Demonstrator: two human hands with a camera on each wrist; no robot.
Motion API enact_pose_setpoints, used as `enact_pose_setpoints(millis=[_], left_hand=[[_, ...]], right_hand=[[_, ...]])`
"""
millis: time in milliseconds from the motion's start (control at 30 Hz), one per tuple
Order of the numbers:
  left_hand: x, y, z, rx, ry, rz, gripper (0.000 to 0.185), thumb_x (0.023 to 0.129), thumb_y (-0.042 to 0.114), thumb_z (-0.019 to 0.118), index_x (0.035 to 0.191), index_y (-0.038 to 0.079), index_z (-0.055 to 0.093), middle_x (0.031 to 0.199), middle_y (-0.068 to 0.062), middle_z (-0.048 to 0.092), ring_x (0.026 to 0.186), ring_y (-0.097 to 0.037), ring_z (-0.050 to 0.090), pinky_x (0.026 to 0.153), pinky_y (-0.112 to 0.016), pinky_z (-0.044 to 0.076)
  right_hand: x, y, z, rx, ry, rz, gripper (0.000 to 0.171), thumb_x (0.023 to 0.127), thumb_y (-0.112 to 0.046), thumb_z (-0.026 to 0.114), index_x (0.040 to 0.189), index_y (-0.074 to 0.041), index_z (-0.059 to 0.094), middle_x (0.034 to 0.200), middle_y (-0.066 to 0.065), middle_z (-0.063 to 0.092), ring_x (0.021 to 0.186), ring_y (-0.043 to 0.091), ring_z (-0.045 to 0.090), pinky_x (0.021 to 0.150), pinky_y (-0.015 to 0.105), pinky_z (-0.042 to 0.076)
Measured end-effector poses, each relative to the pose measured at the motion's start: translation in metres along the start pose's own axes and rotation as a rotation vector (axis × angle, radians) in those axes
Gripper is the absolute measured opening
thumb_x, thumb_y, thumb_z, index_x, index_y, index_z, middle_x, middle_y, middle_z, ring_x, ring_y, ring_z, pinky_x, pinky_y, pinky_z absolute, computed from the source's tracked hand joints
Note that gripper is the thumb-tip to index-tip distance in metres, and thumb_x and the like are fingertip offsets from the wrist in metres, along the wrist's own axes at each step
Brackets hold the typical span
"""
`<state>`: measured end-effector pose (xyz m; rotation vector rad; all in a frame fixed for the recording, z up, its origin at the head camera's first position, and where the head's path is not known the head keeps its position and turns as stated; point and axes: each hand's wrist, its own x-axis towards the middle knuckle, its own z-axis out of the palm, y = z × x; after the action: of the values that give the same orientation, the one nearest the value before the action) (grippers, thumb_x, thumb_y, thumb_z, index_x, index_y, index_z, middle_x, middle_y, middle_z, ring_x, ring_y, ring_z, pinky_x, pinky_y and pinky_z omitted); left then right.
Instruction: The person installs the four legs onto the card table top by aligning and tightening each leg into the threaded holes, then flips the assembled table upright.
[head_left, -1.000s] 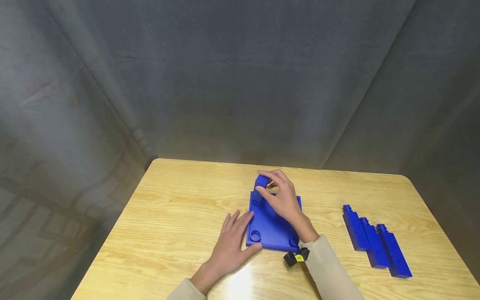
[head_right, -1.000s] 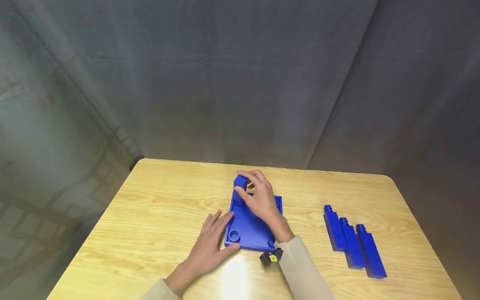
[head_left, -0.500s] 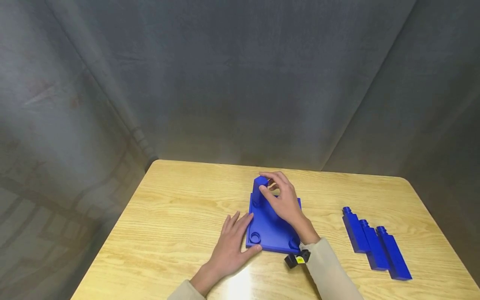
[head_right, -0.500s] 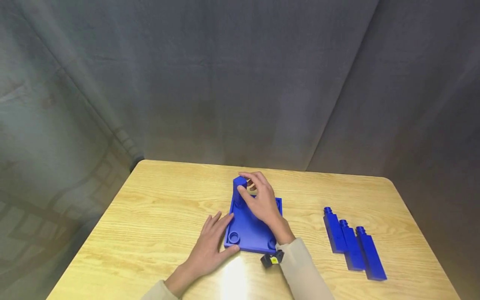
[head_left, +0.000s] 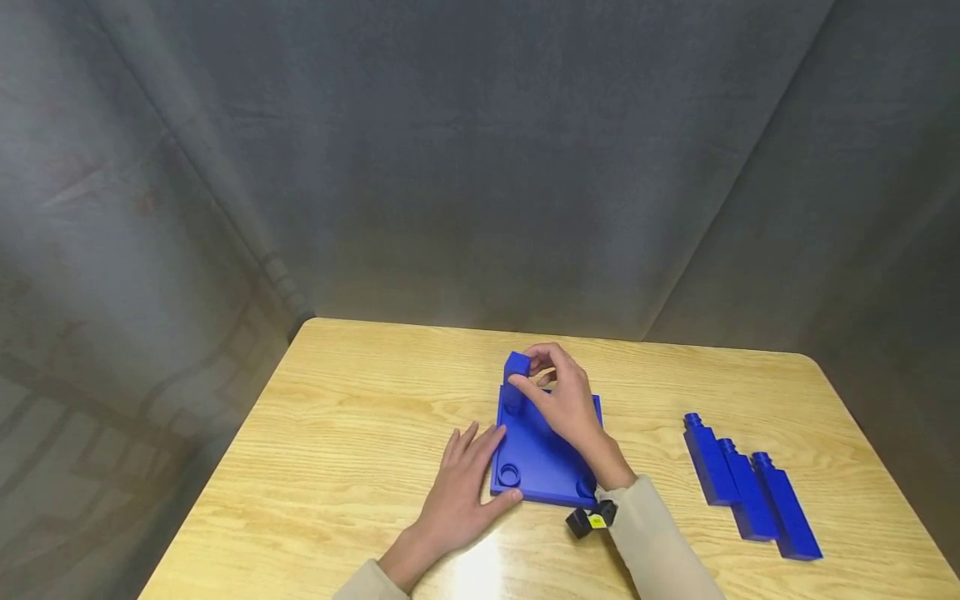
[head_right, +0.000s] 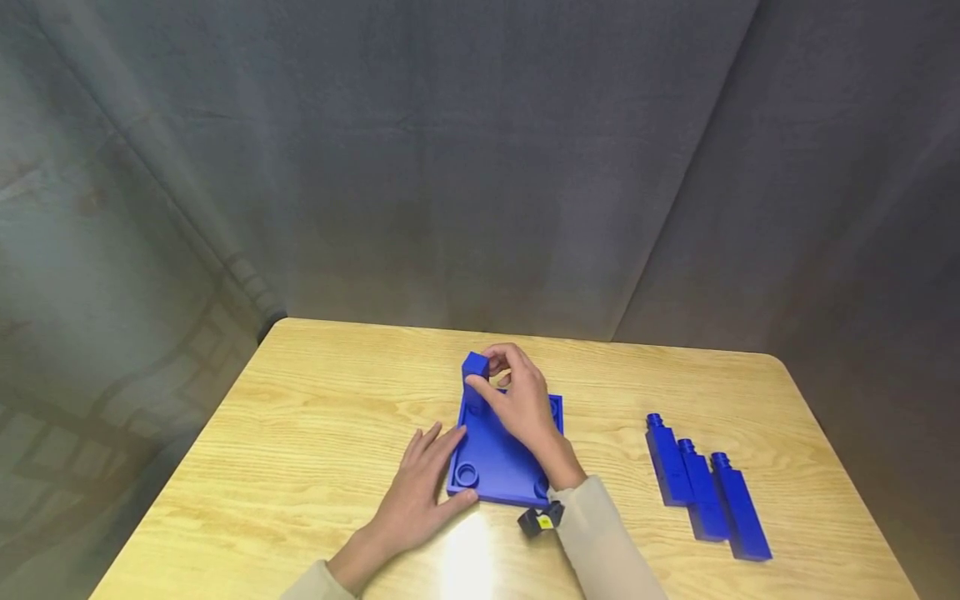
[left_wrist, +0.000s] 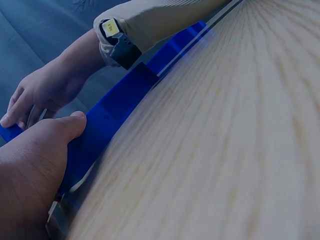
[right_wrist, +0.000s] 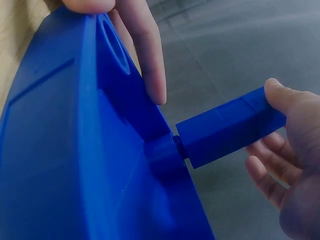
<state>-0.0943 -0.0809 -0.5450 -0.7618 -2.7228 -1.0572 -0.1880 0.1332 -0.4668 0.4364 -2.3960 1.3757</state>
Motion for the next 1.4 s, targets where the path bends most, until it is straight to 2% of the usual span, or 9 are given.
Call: enact_pose_setpoints(millis=[133,267,400,567,800,1000,1200,1300,1400], left_hand=[[-0.0004,0.0007,-0.0010,-0.005,-0.013,-0.010,0.090,0.101,0.058,0.072,0.172,0.014,0.041,0.173,-0.009,0.049,0.163,-0.047,0.033,0.134,-0.067,0.017],[-0.0005,0.0014,-0.0018,-0.010,-0.028,-0.016,0.090,0.102,0.058,0.071,0.173,0.014,0.039,0.174,-0.009,0.047,0.164,-0.046,0.032,0.135,-0.066,0.015],[-0.0002,0.0016,-0.0021,-0.012,-0.028,-0.013,0.090,0.102,0.058,0.071,0.173,0.014,0.039,0.174,-0.010,0.047,0.164,-0.046,0.031,0.135,-0.066,0.014],[-0.0003,0.0020,-0.0026,-0.016,-0.029,-0.017,0.090,0.101,0.057,0.072,0.173,0.014,0.038,0.174,-0.010,0.047,0.165,-0.046,0.030,0.136,-0.064,0.013],[-0.0008,0.0021,-0.0028,-0.018,-0.035,-0.025,0.090,0.101,0.057,0.072,0.174,0.015,0.038,0.174,-0.009,0.046,0.165,-0.045,0.029,0.136,-0.064,0.012],[-0.0009,0.0017,-0.0032,-0.020,-0.041,-0.035,0.090,0.102,0.058,0.071,0.174,0.015,0.038,0.175,-0.009,0.045,0.166,-0.044,0.028,0.136,-0.063,0.011],[-0.0011,0.0016,-0.0035,-0.022,-0.045,-0.033,0.090,0.102,0.058,0.071,0.174,0.015,0.037,0.175,-0.009,0.045,0.166,-0.044,0.028,0.136,-0.063,0.011],[-0.0010,0.0017,-0.0035,-0.024,-0.049,-0.034,0.091,0.102,0.059,0.071,0.174,0.015,0.037,0.175,-0.009,0.045,0.166,-0.044,0.028,0.137,-0.063,0.011],[-0.0004,0.0017,-0.0036,-0.023,-0.053,-0.036,0.091,0.102,0.059,0.071,0.174,0.015,0.037,0.175,-0.008,0.045,0.166,-0.044,0.027,0.137,-0.063,0.010]], right_hand=[[-0.0010,0.0000,0.0001,-0.018,-0.032,0.024,0.057,0.095,-0.019,0.091,0.143,-0.006,0.063,0.114,0.011,0.071,0.110,0.032,0.070,0.094,0.052,0.063],[-0.0026,0.0014,-0.0002,-0.037,-0.089,0.016,0.075,0.102,-0.027,0.082,0.167,-0.015,0.047,0.137,0.015,0.068,0.133,0.037,0.061,0.116,0.068,0.045],[-0.0028,0.0016,-0.0013,-0.005,-0.125,-0.040,0.060,0.110,-0.025,0.065,0.168,-0.018,0.050,0.151,0.016,0.064,0.144,0.039,0.056,0.122,0.072,0.031],[-0.0014,0.0022,-0.0018,0.010,-0.132,-0.057,0.043,0.115,-0.021,0.057,0.157,-0.013,0.063,0.154,0.013,0.065,0.147,0.038,0.056,0.123,0.072,0.032],[-0.0001,0.0050,-0.0017,0.003,-0.072,0.006,0.036,0.108,-0.021,0.073,0.140,-0.006,0.069,0.140,0.012,0.071,0.132,0.036,0.064,0.117,0.063,0.045],[-0.0008,0.0007,-0.0010,-0.001,-0.048,0.059,0.034,0.103,-0.023,0.082,0.129,-0.007,0.067,0.132,0.014,0.071,0.128,0.036,0.065,0.117,0.061,0.049],[-0.0015,-0.0012,-0.0005,-0.008,-0.051,0.066,0.040,0.100,-0.023,0.085,0.131,-0.007,0.065,0.130,0.015,0.071,0.126,0.037,0.065,0.113,0.064,0.051],[-0.0021,-0.0021,-0.0020,-0.034,-0.054,0.046,0.050,0.099,-0.027,0.086,0.141,-0.008,0.065,0.130,0.013,0.072,0.125,0.036,0.065,0.110,0.064,0.050],[-0.0022,-0.0007,-0.0038,-0.035,-0.068,-0.007,0.053,0.103,-0.023,0.078,0.152,-0.011,0.063,0.133,0.011,0.072,0.126,0.035,0.065,0.110,0.064,0.047]])
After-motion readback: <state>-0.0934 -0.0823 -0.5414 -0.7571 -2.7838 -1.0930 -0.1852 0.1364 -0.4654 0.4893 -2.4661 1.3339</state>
